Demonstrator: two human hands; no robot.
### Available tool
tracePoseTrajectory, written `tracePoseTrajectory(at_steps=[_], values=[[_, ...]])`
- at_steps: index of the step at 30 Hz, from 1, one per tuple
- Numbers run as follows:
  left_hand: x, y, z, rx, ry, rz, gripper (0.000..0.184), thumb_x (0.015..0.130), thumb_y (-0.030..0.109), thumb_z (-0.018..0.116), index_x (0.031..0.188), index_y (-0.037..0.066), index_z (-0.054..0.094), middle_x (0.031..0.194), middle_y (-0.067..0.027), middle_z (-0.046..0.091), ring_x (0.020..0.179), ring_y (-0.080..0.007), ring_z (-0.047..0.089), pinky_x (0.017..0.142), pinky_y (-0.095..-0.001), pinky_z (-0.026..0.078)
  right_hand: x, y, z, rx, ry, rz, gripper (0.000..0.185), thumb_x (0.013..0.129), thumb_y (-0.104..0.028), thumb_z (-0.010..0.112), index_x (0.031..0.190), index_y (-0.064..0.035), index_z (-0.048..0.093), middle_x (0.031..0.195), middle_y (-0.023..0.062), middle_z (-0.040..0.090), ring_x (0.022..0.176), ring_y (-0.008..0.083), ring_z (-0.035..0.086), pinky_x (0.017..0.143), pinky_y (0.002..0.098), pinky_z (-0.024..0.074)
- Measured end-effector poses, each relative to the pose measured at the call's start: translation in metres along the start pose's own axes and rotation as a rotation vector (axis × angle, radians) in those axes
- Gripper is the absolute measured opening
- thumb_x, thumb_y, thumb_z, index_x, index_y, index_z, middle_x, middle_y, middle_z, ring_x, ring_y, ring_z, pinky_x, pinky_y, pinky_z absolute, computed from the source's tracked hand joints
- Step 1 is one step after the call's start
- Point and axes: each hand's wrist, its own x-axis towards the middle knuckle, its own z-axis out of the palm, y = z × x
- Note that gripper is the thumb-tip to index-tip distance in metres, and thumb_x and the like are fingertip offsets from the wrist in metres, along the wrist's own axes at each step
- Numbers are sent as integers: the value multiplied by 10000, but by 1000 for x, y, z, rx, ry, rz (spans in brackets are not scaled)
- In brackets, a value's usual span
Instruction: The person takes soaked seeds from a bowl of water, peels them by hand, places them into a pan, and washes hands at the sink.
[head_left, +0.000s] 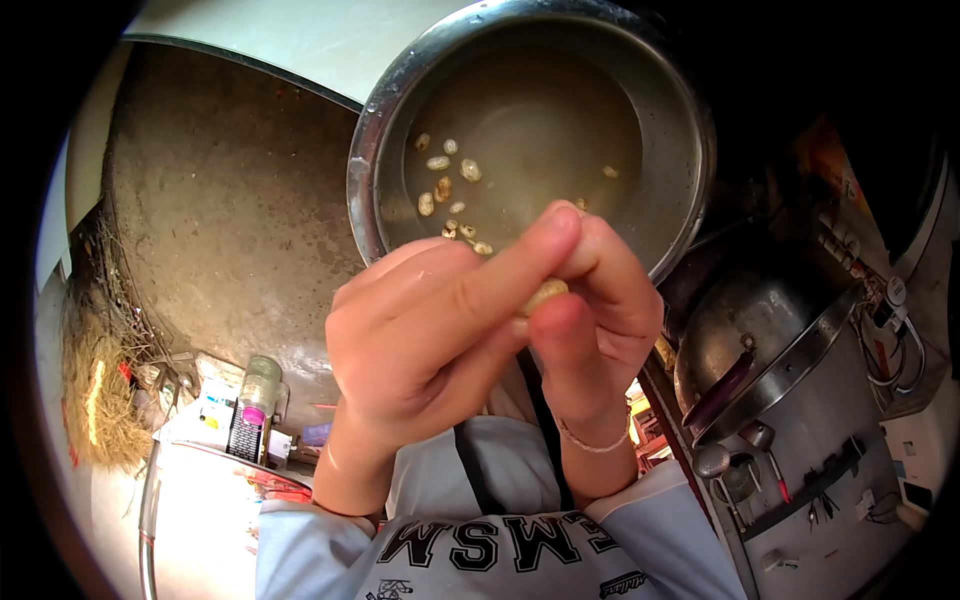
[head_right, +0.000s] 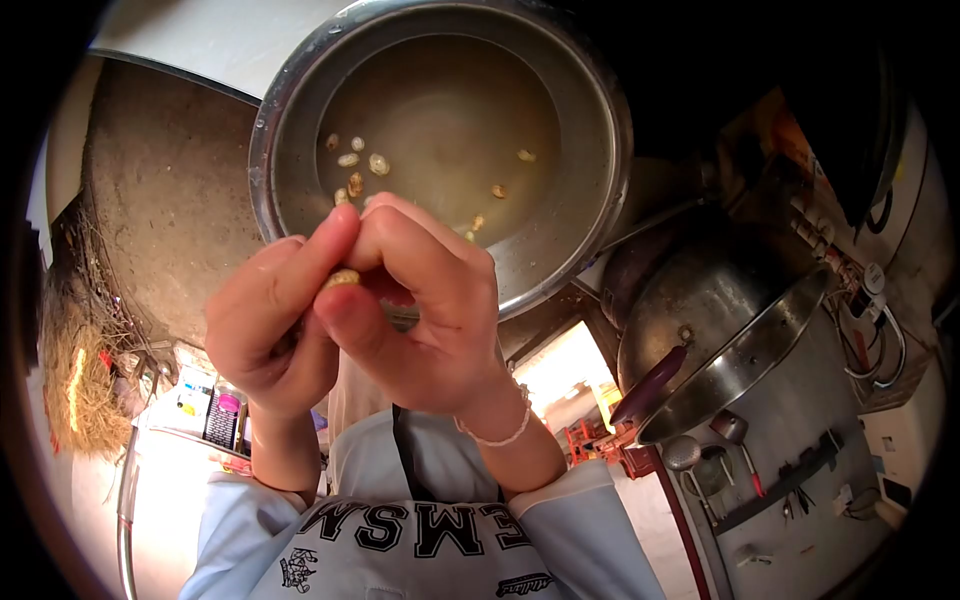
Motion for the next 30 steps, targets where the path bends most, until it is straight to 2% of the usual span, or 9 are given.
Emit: tracePoseTrajectory(at_steps=[6,9,11,13,16,19,22,25,30], values=[[-1,11,1,135,-88,-94,309,699,89,594,954,-82,564,552,-67,489,464,-143,446,454,-221,343,2,-6,-3,-179,30,4,252,815,-134,497,623,25,459,526,52,403,429,114,347,387,227,268],[-6,0,11,-42,121,-2,424,555,13,635,976,0,590,482,-28,389,399,-143,360,384,-250,298,0,-5,6,-133,114,19,277,811,-159,513,610,23,454,517,53,407,424,115,350,385,226,266],[-9,1,9,-95,102,-72,405,571,5,632,974,1,592,477,-29,377,398,-142,351,383,-246,289,0,-4,5,-113,183,1,293,807,-180,527,604,18,454,520,51,413,424,114,352,385,224,266],[-9,1,10,-117,104,-94,394,581,-7,626,974,4,594,474,-29,366,397,-141,345,384,-243,283,3,-4,-5,-38,-41,-17,321,792,-228,555,597,8,460,521,45,414,426,101,351,387,219,268],[-11,0,9,-79,116,-80,391,587,-27,615,976,8,594,472,-29,359,398,-137,342,384,-241,278,3,-5,-5,-69,-94,81,335,779,-254,572,588,1,467,523,40,420,436,86,362,391,213,269],[-11,1,8,-81,128,-85,385,596,-43,603,978,8,594,475,-30,369,402,-130,345,385,-239,278,8,-2,-10,-58,-202,13,328,793,-238,555,584,0,470,520,37,434,445,77,384,395,206,274],[-11,1,10,-144,136,-113,369,612,-53,592,976,5,593,483,-34,387,409,-123,351,388,-236,279,6,-11,-3,-15,-38,152,314,807,-219,535,589,0,478,515,40,444,449,78,402,395,206,280],[-10,2,13,-210,156,-146,352,626,-52,587,973,2,593,492,-40,400,414,-123,356,390,-234,282,3,-10,-4,43,-23,165,296,819,-192,513,597,3,491,510,42,446,448,84,411,396,213,291],[-9,0,9,-264,179,-127,334,639,-34,589,972,2,593,497,-45,418,420,-119,370,393,-232,289,4,-2,-2,73,-52,53,302,821,-186,501,588,4,489,509,51,443,430,101,396,389,225,292]])
